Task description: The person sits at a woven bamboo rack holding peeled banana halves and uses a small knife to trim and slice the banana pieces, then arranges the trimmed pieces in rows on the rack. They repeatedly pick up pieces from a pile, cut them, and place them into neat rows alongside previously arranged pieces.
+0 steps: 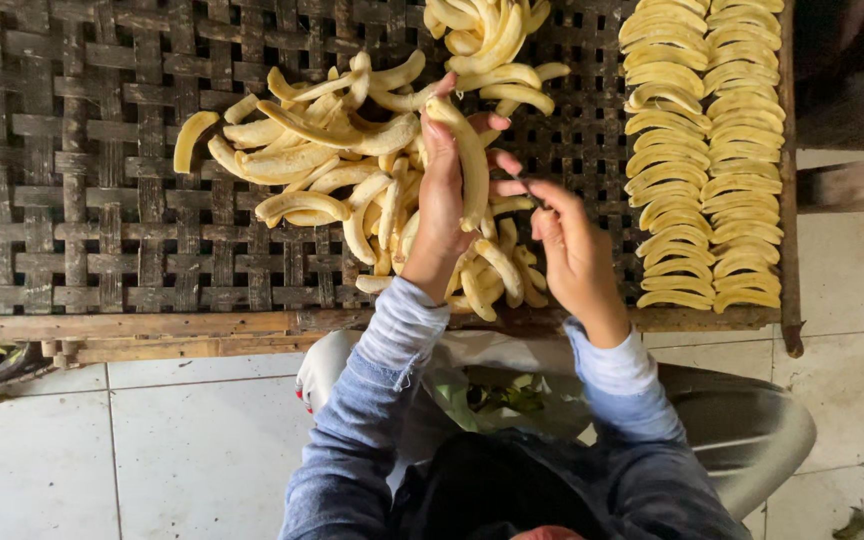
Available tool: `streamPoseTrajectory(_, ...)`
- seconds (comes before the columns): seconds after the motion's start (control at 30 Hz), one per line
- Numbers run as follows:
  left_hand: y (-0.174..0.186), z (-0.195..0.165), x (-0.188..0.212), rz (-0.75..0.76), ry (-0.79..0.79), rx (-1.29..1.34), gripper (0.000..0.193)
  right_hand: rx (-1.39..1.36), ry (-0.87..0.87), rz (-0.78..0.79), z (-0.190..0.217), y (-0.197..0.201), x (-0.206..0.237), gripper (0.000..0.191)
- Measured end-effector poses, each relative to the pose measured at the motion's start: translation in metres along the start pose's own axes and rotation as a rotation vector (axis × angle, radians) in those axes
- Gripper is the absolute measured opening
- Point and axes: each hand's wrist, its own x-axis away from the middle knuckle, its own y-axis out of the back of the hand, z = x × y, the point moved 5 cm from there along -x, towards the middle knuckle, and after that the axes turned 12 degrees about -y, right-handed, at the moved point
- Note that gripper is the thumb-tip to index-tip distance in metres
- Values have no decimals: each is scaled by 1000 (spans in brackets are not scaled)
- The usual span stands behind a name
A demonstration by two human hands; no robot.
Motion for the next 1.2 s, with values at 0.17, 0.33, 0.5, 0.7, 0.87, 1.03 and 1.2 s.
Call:
streamPoseTrajectory(0.17,13,7,1,-74,-12,186,48,195,27,33,19,22,-5,32)
streamPoseTrajectory(0.33,39,22,-5,-172,-104,377,44,259,263,102,35,-20,15,40)
streamPoseTrajectory(0.5,53,30,-4,-213,-118,443,42,217,265,75,23,-47,15,41)
streamPoseTrajectory(0.7,51,29,-1,-242,-103,415,44,312,231,61,18,-52,10,38)
streamPoseTrajectory(0.87,42,22,-3,-173,-112,469,46,183,273,14,24,-41,5,31)
streamPoseTrajectory(1.03,42,25,2,-198,-34,418,46,214,218,18,25,-27,-1,31)
streamPoseTrajectory(1.2,48,29,-1,-214,-106,493,45,244,279,107,29,-38,9,39)
